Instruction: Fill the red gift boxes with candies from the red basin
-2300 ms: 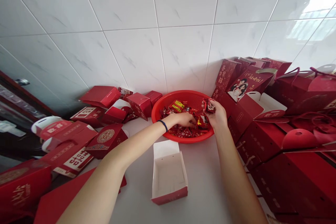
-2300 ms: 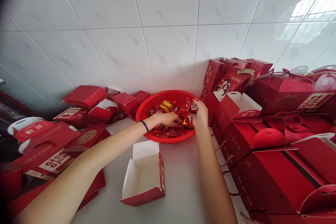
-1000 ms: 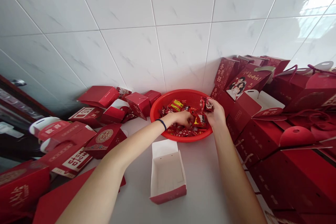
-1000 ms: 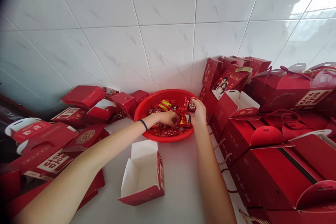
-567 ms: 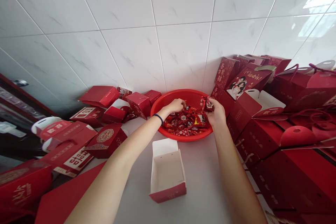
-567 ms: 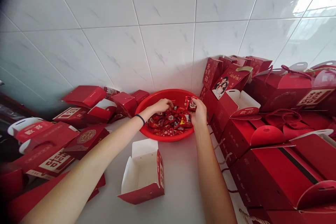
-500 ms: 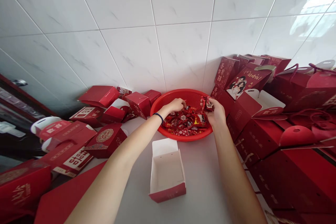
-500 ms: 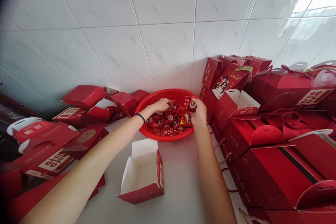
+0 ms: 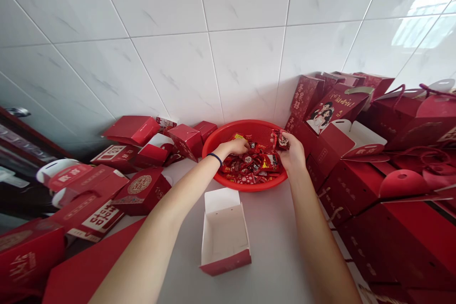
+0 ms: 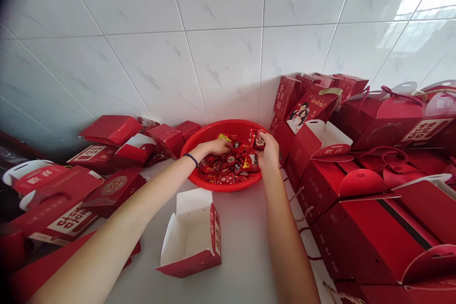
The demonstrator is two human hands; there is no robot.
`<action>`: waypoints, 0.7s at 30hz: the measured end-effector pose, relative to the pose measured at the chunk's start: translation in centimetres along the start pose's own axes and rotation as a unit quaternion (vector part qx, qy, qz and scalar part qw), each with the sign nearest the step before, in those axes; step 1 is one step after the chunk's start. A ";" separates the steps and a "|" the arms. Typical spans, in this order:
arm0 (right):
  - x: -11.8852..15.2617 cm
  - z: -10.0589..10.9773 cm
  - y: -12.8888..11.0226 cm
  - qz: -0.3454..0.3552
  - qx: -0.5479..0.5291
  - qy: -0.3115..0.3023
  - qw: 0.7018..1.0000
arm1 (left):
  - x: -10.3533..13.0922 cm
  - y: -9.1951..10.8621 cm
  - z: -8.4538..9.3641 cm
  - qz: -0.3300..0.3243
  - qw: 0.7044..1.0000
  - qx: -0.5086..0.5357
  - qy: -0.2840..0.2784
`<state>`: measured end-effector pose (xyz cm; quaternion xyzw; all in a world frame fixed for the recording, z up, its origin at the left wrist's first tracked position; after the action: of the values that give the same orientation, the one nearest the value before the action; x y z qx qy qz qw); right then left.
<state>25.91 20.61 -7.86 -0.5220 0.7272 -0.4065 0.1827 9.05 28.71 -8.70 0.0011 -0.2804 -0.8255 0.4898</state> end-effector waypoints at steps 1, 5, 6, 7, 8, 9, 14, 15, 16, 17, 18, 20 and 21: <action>0.1 0.0 0.0 -0.001 -0.001 0.002 1.000 | 0.1 0.0 -0.2 0.003 1.000 0.006 -0.017; 0.2 0.0 -0.1 -0.002 -0.002 0.006 1.000 | 0.3 0.3 -0.9 0.011 0.997 0.021 -0.072; 0.2 0.0 -0.1 -0.001 -0.002 0.007 1.000 | 0.3 0.5 -1.0 0.010 0.997 0.020 -0.079; 0.2 0.0 -0.1 0.000 -0.003 0.009 1.000 | 0.2 0.6 -1.0 0.009 0.996 0.017 -0.082; 0.1 0.1 -0.1 0.001 -0.003 0.010 1.000 | 0.2 0.8 -1.1 0.008 0.997 0.012 -0.082; 0.1 0.1 -0.1 0.002 -0.003 0.011 1.000 | 0.0 0.9 -1.0 0.008 0.997 0.006 -0.077; -0.2 0.3 0.1 0.004 0.000 0.007 1.000 | -1.1 1.1 0.3 -0.001 1.000 -0.029 0.004; -0.3 0.3 0.2 0.003 0.000 0.004 1.000 | -1.3 1.0 0.6 -0.003 0.999 -0.034 0.018; -0.3 0.3 0.2 0.003 0.001 0.002 1.000 | -1.4 0.8 0.8 -0.004 0.999 -0.038 0.027; -0.3 0.2 0.2 0.003 0.001 0.000 1.000 | -1.5 0.6 1.0 -0.005 0.999 -0.040 0.032; -0.4 0.2 0.3 0.002 0.001 0.000 1.000 | -1.5 0.5 1.1 -0.006 0.999 -0.042 0.034; -0.4 0.2 0.3 0.002 0.000 -0.001 1.000 | -1.4 0.3 1.2 -0.012 0.999 -0.041 0.033; -0.3 0.2 0.2 0.002 0.000 0.000 1.000 | -1.4 0.4 1.3 -0.018 0.999 -0.039 0.031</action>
<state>26.04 20.87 -8.21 -0.5205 0.7285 -0.4059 0.1834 9.77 30.25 -7.79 0.0133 -0.2327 -0.8440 0.4830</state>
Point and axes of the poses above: each hand's wrist, its own x-axis away from the middle knuckle, its own z-axis out of the back of the hand, y = z × x, the point moved 6 cm from there along -x, towards the middle knuckle, and after that the axes turned 7 degrees about x, right-handed, at the moved point
